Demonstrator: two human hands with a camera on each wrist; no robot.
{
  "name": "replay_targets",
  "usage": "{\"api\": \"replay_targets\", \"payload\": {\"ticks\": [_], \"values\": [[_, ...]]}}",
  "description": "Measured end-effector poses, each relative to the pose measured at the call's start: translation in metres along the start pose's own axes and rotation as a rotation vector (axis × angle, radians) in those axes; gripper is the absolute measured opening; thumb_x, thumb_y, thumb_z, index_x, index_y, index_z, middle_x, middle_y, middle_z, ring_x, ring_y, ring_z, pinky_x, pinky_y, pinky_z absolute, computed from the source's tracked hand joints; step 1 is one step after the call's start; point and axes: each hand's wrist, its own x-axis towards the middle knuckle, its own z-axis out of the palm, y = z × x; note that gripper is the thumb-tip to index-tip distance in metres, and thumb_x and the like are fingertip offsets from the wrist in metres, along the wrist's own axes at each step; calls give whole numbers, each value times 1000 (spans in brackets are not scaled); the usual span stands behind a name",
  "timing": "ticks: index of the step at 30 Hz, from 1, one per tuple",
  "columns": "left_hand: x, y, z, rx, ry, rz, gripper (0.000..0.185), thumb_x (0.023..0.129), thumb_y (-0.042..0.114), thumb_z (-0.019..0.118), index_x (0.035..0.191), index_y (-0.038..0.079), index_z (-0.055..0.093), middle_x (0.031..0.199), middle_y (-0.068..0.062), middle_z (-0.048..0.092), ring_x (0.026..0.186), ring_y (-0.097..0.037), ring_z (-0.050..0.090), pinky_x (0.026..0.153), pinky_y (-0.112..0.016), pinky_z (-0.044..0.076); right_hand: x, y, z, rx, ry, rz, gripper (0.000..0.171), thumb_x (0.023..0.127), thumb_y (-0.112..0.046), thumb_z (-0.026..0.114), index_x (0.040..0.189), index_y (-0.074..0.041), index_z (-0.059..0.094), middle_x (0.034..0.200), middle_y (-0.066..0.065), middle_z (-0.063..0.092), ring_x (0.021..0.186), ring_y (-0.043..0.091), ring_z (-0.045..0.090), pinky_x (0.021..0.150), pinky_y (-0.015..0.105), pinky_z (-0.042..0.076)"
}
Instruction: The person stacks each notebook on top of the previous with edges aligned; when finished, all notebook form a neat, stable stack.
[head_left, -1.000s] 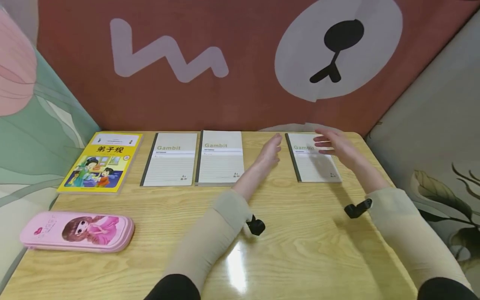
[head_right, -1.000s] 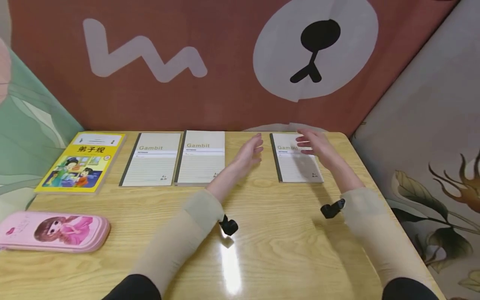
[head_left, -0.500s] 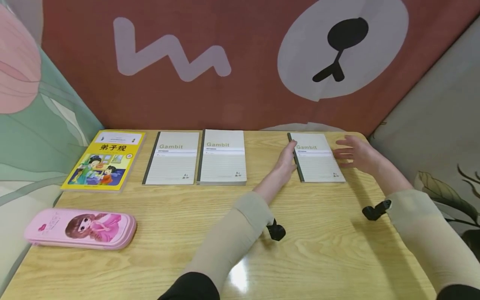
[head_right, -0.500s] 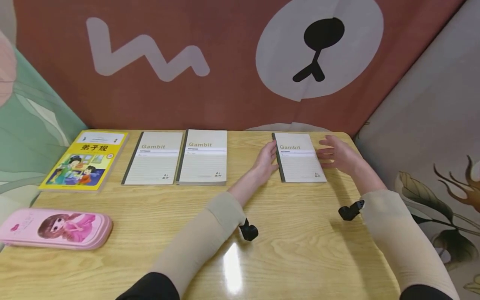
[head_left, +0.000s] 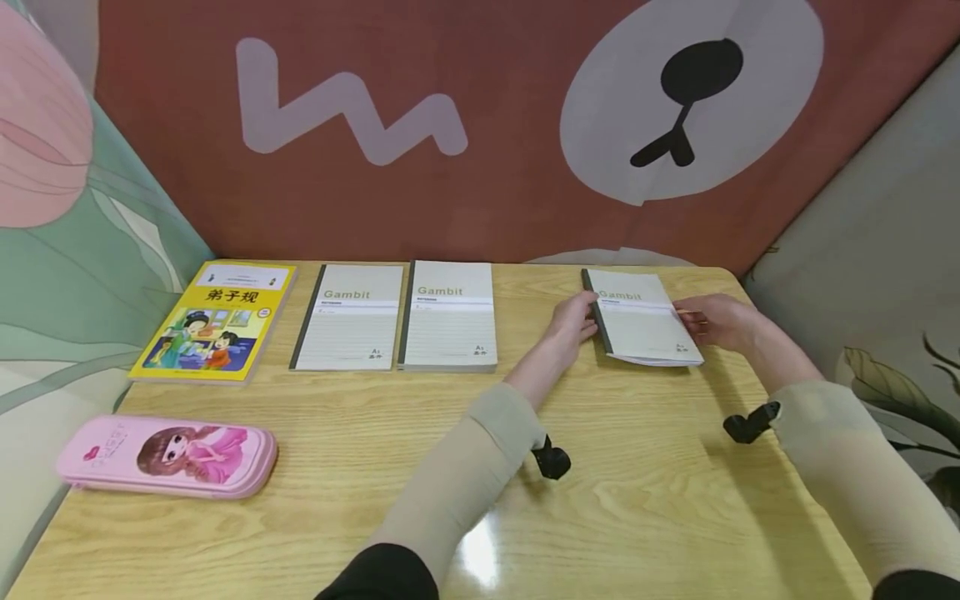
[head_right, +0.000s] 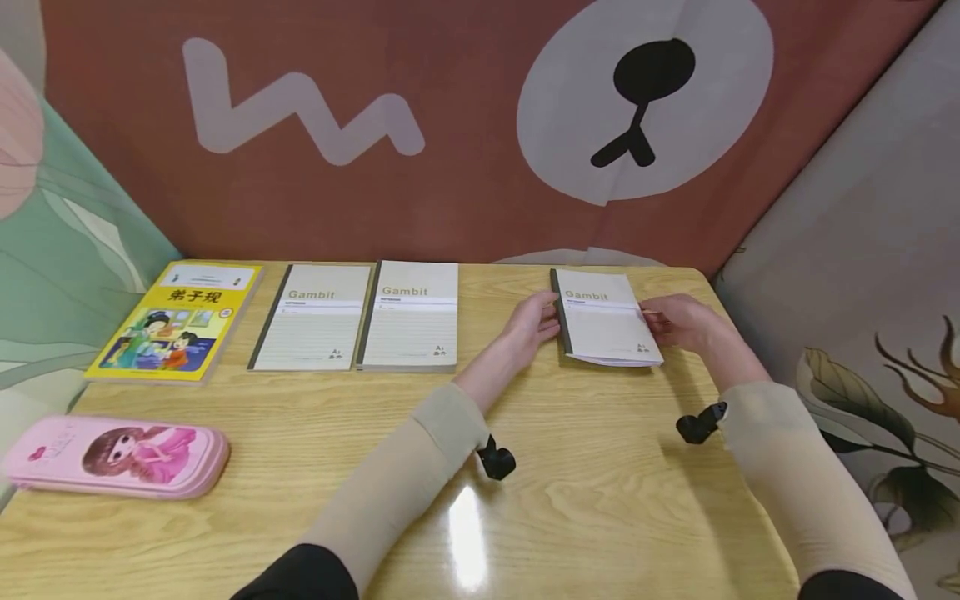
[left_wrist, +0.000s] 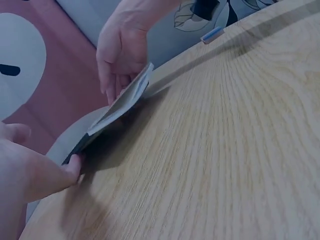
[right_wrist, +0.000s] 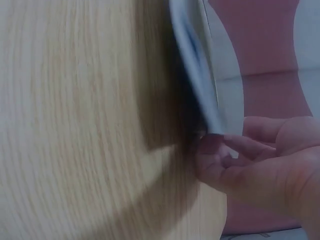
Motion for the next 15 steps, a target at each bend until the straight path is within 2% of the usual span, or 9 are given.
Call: {"api": "replay_targets", "payload": {"ticks": [3, 5, 7, 10, 13, 15], "values": [[-2, 3, -2, 33, -42, -1, 43, 98, 12, 60, 136, -8, 58, 133, -23, 63, 118, -28, 62, 112, -40, 52, 1, 3, 2, 31, -32, -53, 62, 112, -24, 41, 164, -4, 13, 92, -19, 60, 87, -1, 54, 79, 20, 51], [-4, 5, -7, 71, -100, 20, 43, 100, 6, 58, 141, -7, 54, 132, -21, 65, 116, -27, 64, 111, -41, 53, 1, 4, 4, 85, -61, -80, 67, 112, -19, 39, 165, -5, 0, 91, -22, 64, 85, -4, 59, 77, 18, 54], [-7, 9, -10, 116, -153, 55, 46, 100, 0, 56, 146, -5, 52, 132, -21, 66, 114, -27, 67, 110, -43, 54, -1, 2, 7, 161, -80, -93, 70, 112, -17, 40, 164, -8, -5, 90, -22, 69, 84, -4, 65, 76, 19, 57], [-10, 16, -16, 188, -193, 113, 49, 100, -4, 55, 149, -1, 50, 127, -20, 66, 104, -25, 69, 106, -47, 56, -6, -3, 14, 264, -78, -114, 73, 110, -16, 45, 165, -11, -1, 90, -18, 73, 82, -1, 69, 73, 21, 59], [-14, 25, -22, 242, -186, 159, 50, 100, -4, 56, 150, 0, 50, 122, -20, 66, 95, -22, 68, 102, -48, 58, -14, -9, 24, 304, -67, -167, 74, 108, -16, 50, 166, -12, 4, 92, -17, 75, 83, 0, 69, 71, 21, 58], [-17, 34, -28, 286, -169, 190, 52, 101, -2, 55, 152, 1, 47, 124, -19, 65, 96, -21, 67, 101, -47, 58, -21, -14, 33, 321, -60, -216, 75, 107, -16, 53, 166, -11, 7, 95, -16, 75, 85, 0, 70, 72, 21, 58]]}}
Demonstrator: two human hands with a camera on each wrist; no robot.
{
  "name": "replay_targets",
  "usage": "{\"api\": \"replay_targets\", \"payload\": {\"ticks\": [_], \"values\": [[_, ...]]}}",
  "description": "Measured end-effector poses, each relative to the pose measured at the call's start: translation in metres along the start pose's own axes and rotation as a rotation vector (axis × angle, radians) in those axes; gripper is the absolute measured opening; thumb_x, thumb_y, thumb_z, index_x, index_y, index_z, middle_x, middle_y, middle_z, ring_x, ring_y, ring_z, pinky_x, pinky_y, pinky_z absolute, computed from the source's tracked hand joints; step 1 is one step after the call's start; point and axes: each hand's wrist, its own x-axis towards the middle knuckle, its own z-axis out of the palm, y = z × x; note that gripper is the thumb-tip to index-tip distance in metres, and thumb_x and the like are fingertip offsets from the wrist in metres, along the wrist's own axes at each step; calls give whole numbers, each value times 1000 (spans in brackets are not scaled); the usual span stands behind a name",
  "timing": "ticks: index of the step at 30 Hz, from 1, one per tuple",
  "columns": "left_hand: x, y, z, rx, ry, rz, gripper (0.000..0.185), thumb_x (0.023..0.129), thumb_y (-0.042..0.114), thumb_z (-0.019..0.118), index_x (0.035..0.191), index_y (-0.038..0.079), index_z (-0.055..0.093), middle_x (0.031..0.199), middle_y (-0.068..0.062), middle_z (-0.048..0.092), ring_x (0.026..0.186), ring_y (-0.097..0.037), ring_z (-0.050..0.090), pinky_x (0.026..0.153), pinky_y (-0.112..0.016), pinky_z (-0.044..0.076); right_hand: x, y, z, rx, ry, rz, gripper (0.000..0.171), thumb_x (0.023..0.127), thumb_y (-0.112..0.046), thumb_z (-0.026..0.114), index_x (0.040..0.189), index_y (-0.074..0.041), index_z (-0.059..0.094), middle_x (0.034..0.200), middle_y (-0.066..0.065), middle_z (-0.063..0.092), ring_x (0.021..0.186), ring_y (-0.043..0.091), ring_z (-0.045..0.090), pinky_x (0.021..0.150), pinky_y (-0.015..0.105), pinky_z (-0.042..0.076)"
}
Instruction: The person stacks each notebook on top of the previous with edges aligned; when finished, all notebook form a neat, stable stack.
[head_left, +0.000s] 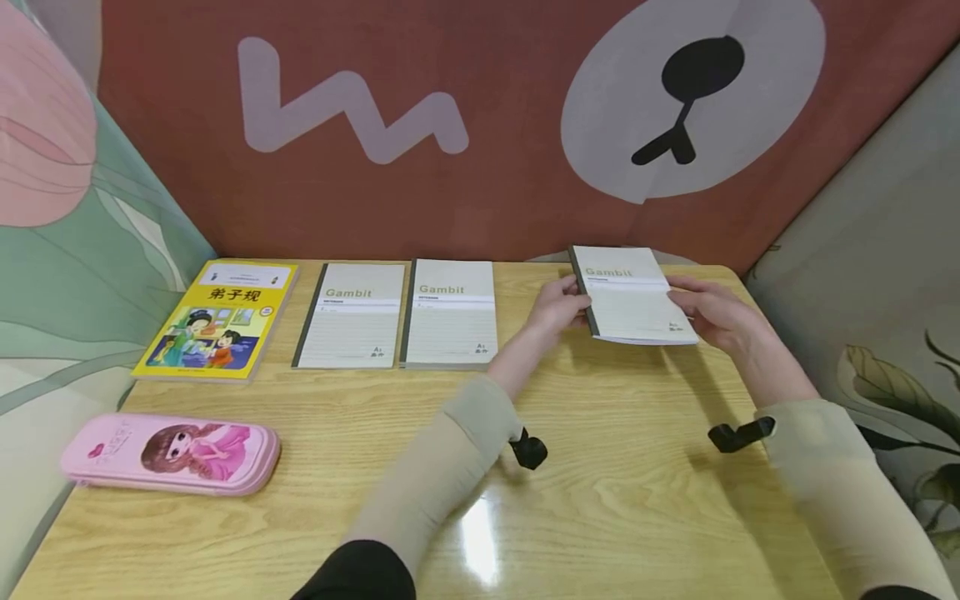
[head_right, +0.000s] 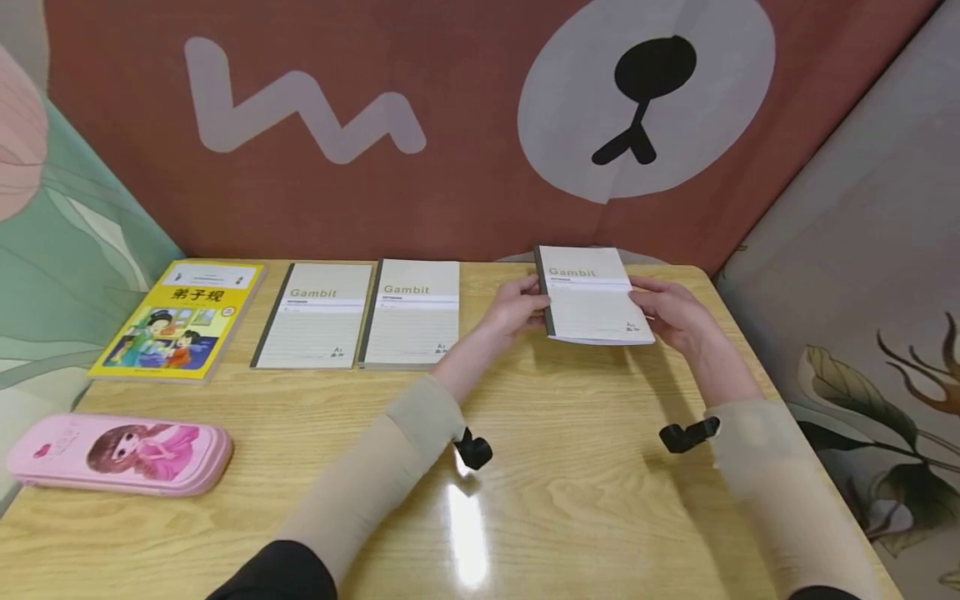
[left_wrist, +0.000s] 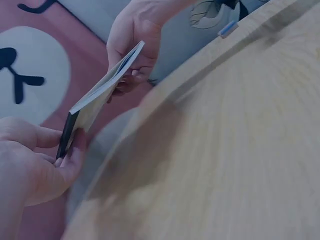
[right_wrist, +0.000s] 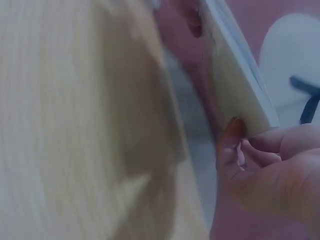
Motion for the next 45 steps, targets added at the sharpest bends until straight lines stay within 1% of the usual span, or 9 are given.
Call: {"api": "replay_targets", "payload": {"ticks": [6, 11, 17, 23, 28, 33, 36, 40, 45], "values": [[-15, 26, -31, 172, 64, 55, 59, 101, 4, 56, 158, 5, 39, 139, -16, 59, 113, -27, 68, 96, -39, 61, -11, -11, 42, 132, 5, -134, 75, 105, -12, 57, 166, -9, 12, 101, -14, 76, 90, 2, 71, 74, 21, 59], [-33, 41, -70, 257, 135, 73, 56, 103, 9, 56, 157, 9, 42, 140, -9, 57, 110, -19, 64, 91, -31, 61, -4, -13, 86, 181, 9, -210, 67, 104, -8, 57, 163, -4, 24, 96, -10, 78, 85, 4, 71, 73, 20, 58], [-53, 45, -119, 332, 240, 90, 54, 103, 10, 53, 156, 9, 44, 139, -10, 59, 106, -17, 59, 90, -32, 59, 15, -8, 142, 173, -9, -239, 57, 106, -5, 51, 160, -1, 32, 91, -8, 77, 82, 4, 70, 74, 20, 57], [-64, 43, -152, 410, 359, 80, 49, 106, 13, 49, 155, 12, 47, 143, -9, 59, 119, -23, 53, 103, -38, 50, 31, -2, 186, 127, 7, -236, 53, 106, -6, 51, 157, -4, 40, 93, -8, 73, 84, 5, 68, 75, 22, 57], [-70, 37, -174, 437, 404, 67, 48, 106, 12, 48, 154, 14, 49, 142, -10, 59, 121, -25, 52, 102, -40, 48, 38, 2, 213, 60, 30, -240, 48, 106, -8, 53, 153, -5, 47, 103, -4, 69, 90, 7, 67, 90, 30, 57], [-73, 32, -191, 534, 408, 54, 48, 106, 9, 47, 154, 12, 49, 142, -14, 60, 122, -30, 56, 103, -43, 51, 45, 8, 230, 24, 26, -198, 45, 106, -9, 52, 150, -1, 51, 126, 11, 65, 98, 13, 65, 105, 40, 52], [-74, 30, -198, 589, 403, 34, 50, 105, 8, 46, 154, 12, 48, 143, -15, 60, 126, -32, 56, 107, -46, 50, 49, 12, 237, 0, 28, -176, 43, 106, -10, 52, 148, 0, 53, 135, 16, 63, 101, 14, 64, 101, 36, 54], [-75, 28, -205, 603, 391, 7, 52, 104, 6, 44, 155, 11, 46, 144, -17, 59, 128, -33, 55, 109, -47, 49, 54, 15, 243, -26, 39, -166, 42, 106, -10, 53, 146, 2, 54, 131, 18, 65, 99, 16, 65, 93, 30, 56], [-76, 23, -210, 662, 406, 12, 52, 103, 4, 43, 155, 6, 45, 144, -20, 59, 129, -35, 56, 109, -46, 49, 58, 20, 247, -87, 26, -167, 43, 106, -11, 52, 147, 3, 53, 133, 20, 64, 100, 17, 64, 88, 27, 58]]}}
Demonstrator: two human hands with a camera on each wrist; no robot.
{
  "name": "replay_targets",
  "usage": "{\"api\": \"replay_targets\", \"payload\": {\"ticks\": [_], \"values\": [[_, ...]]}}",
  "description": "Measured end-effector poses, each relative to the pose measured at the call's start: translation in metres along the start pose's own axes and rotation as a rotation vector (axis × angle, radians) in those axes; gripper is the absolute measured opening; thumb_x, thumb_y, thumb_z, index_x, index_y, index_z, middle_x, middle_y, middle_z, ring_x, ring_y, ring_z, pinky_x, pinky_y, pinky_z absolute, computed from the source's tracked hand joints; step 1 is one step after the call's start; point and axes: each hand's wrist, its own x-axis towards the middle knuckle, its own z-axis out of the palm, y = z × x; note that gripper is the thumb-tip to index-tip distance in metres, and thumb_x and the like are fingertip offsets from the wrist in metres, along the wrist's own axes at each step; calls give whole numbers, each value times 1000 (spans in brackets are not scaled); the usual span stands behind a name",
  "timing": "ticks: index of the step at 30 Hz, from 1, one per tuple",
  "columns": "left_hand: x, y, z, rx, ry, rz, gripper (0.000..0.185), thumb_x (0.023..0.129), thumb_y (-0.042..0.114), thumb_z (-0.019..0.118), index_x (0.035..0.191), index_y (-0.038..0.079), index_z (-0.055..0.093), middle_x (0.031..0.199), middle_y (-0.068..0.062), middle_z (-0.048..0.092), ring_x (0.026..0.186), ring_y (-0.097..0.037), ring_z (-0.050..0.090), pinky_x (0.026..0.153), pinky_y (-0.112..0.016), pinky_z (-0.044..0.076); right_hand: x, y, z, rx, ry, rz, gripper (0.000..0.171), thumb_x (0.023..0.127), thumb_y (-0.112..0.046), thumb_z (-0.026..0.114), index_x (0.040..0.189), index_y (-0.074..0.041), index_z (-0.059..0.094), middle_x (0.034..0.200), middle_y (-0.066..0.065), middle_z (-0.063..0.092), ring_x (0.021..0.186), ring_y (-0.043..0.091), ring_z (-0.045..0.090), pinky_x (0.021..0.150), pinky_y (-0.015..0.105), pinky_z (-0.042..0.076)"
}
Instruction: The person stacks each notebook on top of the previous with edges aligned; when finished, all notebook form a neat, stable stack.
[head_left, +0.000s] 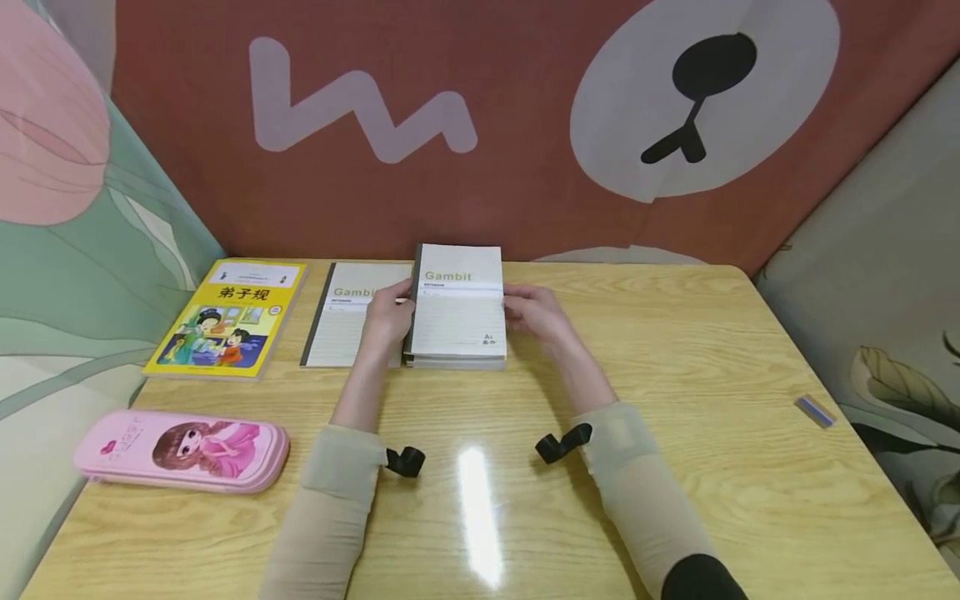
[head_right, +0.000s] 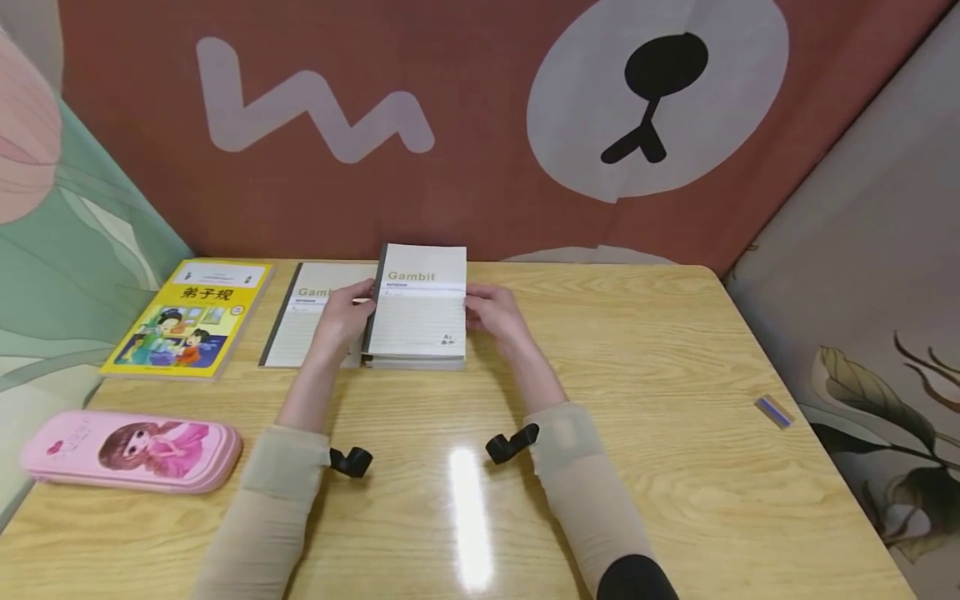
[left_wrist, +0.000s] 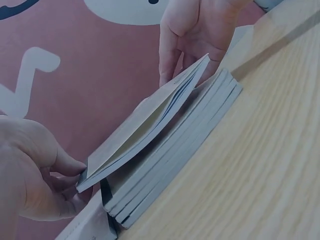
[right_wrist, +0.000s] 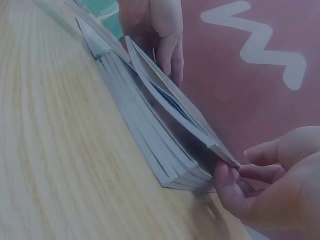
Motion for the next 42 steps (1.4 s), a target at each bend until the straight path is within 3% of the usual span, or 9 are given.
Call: {"api": "replay_targets", "payload": {"ticks": [9, 16, 25, 36, 42], "values": [[1, -4, 6, 33, 16, 21, 55, 102, 3, 47, 157, 5, 41, 154, -19, 51, 139, -38, 53, 115, -47, 48, 3, 6, -2, -18, 17, 21, 42, 107, -12, 51, 146, 2, 54, 138, 22, 63, 97, 14, 65, 84, 23, 56], [2, -5, 4, -31, 75, -28, 54, 103, 8, 48, 156, 4, 41, 147, -12, 62, 135, -31, 59, 116, -43, 47, 3, 5, -1, -36, 12, 12, 41, 106, -12, 51, 145, 1, 55, 136, 22, 64, 102, 16, 65, 85, 27, 58], [1, -2, 4, -32, 72, -60, 52, 104, 14, 46, 154, 4, 44, 147, -11, 62, 140, -29, 55, 120, -41, 43, 2, 5, 3, -101, 19, 7, 42, 106, -13, 51, 146, 1, 55, 133, 22, 66, 101, 19, 65, 83, 26, 57], [0, -1, -1, -35, 29, -106, 49, 107, 15, 44, 155, 6, 44, 150, -11, 60, 144, -29, 52, 120, -41, 44, -1, 4, 3, -149, -1, 32, 46, 105, -13, 51, 148, 1, 52, 136, 21, 65, 107, 24, 65, 93, 33, 59], [2, -1, 0, -37, 19, -117, 49, 107, 14, 43, 156, 6, 42, 151, -11, 59, 146, -29, 50, 121, -41, 43, 0, 7, 3, -166, -21, 6, 48, 103, -10, 50, 149, 3, 50, 142, 22, 62, 102, 23, 65, 83, 27, 59]]}}
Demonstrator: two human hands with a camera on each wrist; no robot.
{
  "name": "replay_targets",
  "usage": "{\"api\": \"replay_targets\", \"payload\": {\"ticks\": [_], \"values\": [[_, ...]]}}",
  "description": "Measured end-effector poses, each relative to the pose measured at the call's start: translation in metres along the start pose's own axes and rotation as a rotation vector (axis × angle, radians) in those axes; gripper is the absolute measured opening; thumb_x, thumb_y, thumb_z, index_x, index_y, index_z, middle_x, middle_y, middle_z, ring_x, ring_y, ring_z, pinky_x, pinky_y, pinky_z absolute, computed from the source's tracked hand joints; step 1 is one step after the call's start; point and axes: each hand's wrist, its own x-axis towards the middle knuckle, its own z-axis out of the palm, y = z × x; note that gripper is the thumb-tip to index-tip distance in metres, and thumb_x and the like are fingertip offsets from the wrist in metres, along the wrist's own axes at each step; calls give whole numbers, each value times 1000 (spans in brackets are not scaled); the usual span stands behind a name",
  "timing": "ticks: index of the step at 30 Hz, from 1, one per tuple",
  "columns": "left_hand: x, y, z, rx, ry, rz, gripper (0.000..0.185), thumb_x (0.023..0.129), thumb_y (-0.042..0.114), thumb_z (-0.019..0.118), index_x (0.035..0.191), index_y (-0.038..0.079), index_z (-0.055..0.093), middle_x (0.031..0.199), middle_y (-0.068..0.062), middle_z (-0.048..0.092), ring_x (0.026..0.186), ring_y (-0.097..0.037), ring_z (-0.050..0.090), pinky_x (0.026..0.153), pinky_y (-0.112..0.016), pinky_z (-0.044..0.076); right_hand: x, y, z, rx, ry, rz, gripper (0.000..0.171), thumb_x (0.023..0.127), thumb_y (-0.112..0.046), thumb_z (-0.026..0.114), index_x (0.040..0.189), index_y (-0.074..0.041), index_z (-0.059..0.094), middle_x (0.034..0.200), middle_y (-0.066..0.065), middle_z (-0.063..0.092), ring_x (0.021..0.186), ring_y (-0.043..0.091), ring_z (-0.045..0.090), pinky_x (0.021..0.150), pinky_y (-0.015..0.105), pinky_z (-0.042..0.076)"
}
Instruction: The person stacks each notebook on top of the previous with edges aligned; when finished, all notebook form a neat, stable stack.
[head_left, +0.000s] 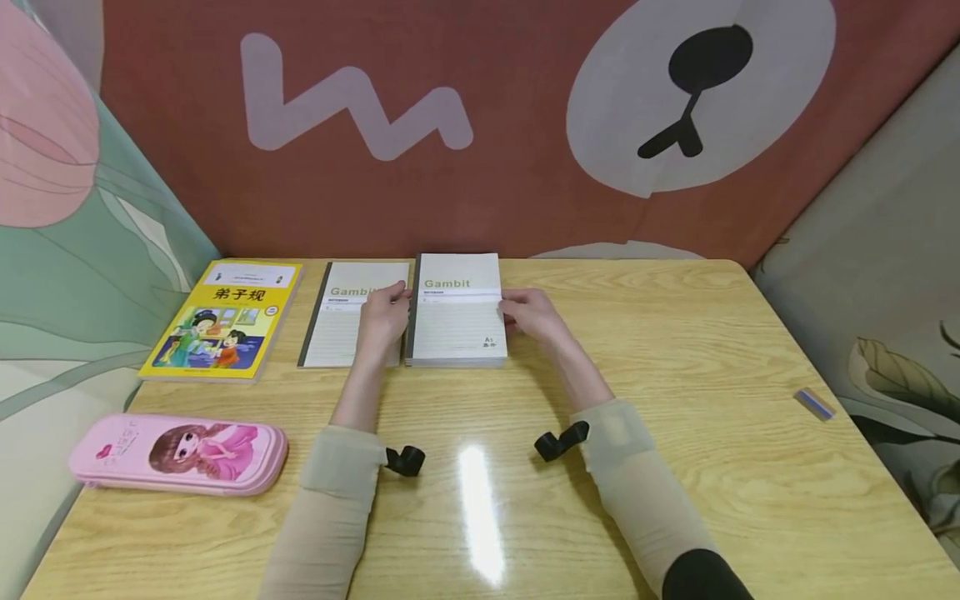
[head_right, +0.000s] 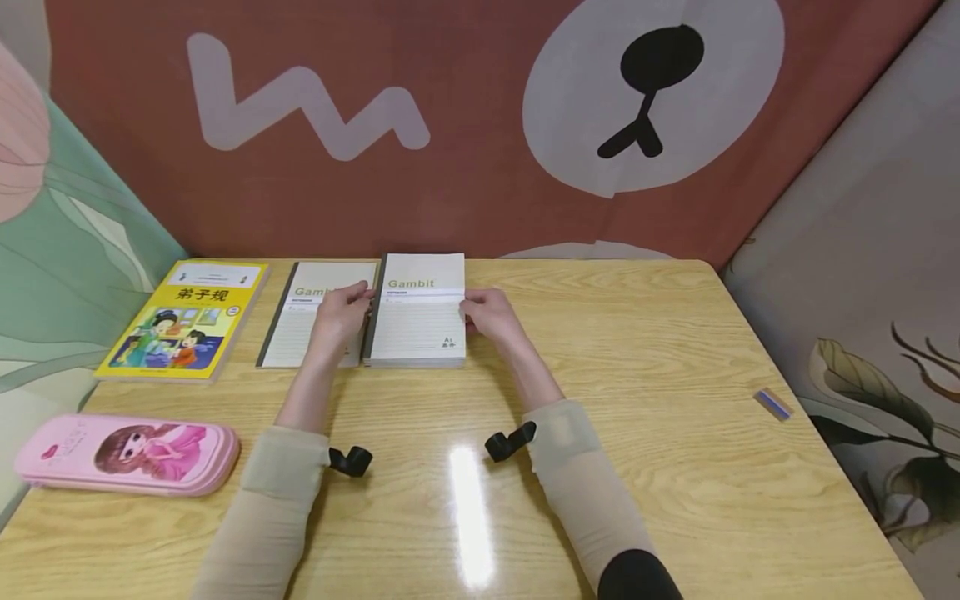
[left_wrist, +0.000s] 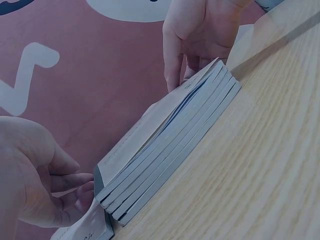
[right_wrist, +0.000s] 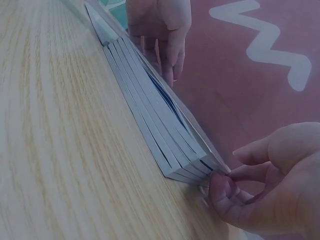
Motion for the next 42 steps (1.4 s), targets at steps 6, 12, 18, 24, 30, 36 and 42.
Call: {"api": "replay_targets", "payload": {"ticks": [6, 12, 18, 24, 30, 36, 42], "values": [[-2, -2, 0, 5, 3, 11, 50, 107, 14, 42, 156, 6, 42, 150, -11, 59, 147, -29, 48, 122, -42, 41, 0, 3, 2, -17, -24, -10, 47, 100, -5, 49, 147, 2, 54, 140, 22, 63, 97, 22, 65, 73, 22, 57], [-4, -4, 1, 8, 9, 15, 49, 106, 14, 41, 155, 6, 43, 150, -12, 59, 148, -30, 47, 123, -42, 40, -3, 5, 3, -63, -23, -9, 46, 101, -6, 47, 145, 2, 55, 134, 23, 65, 95, 19, 64, 74, 22, 56], [-7, -4, 3, 0, 2, 26, 49, 106, 14, 44, 154, 6, 45, 149, -14, 59, 146, -31, 50, 122, -43, 41, -6, 8, 2, -62, -28, -9, 47, 103, -7, 48, 149, 2, 50, 136, 25, 64, 97, 21, 64, 82, 30, 59], [-4, -5, -5, -40, 15, 6, 49, 106, 21, 48, 154, 11, 48, 153, -14, 55, 142, -31, 51, 119, -45, 44, -9, 6, 0, -30, 96, -66, 52, 104, -11, 51, 154, 0, 44, 129, 17, 59, 92, 26, 59, 89, 40, 57], [5, 31, -39, -45, 11, 37, 52, 108, 25, 48, 158, 13, 42, 162, -10, 45, 149, -29, 44, 123, -46, 38, -11, -27, 23, 72, 173, -211, 43, 105, -12, 52, 146, 1, 55, 129, 23, 61, 112, 37, 63, 99, 47, 58], [14, 53, -92, 153, -43, 62, 61, 109, 36, 42, 163, 10, 29, 169, -13, 31, 157, -34, 29, 129, -52, 27, -7, -71, 73, 285, -2, -145, 46, 109, -27, 51, 149, -4, 52, 154, 22, 48, 140, 42, 51, 114, 51, 49], [25, 24, -131, 209, -176, 70, 72, 110, 46, 31, 165, 4, 12, 172, -21, 16, 158, -43, 19, 127, -62, 25, -3, -93, 124, 286, -80, -34, 57, 108, -43, 47, 156, -11, 44, 162, 14, 41, 151, 37, 39, 122, 55, 40]]}}
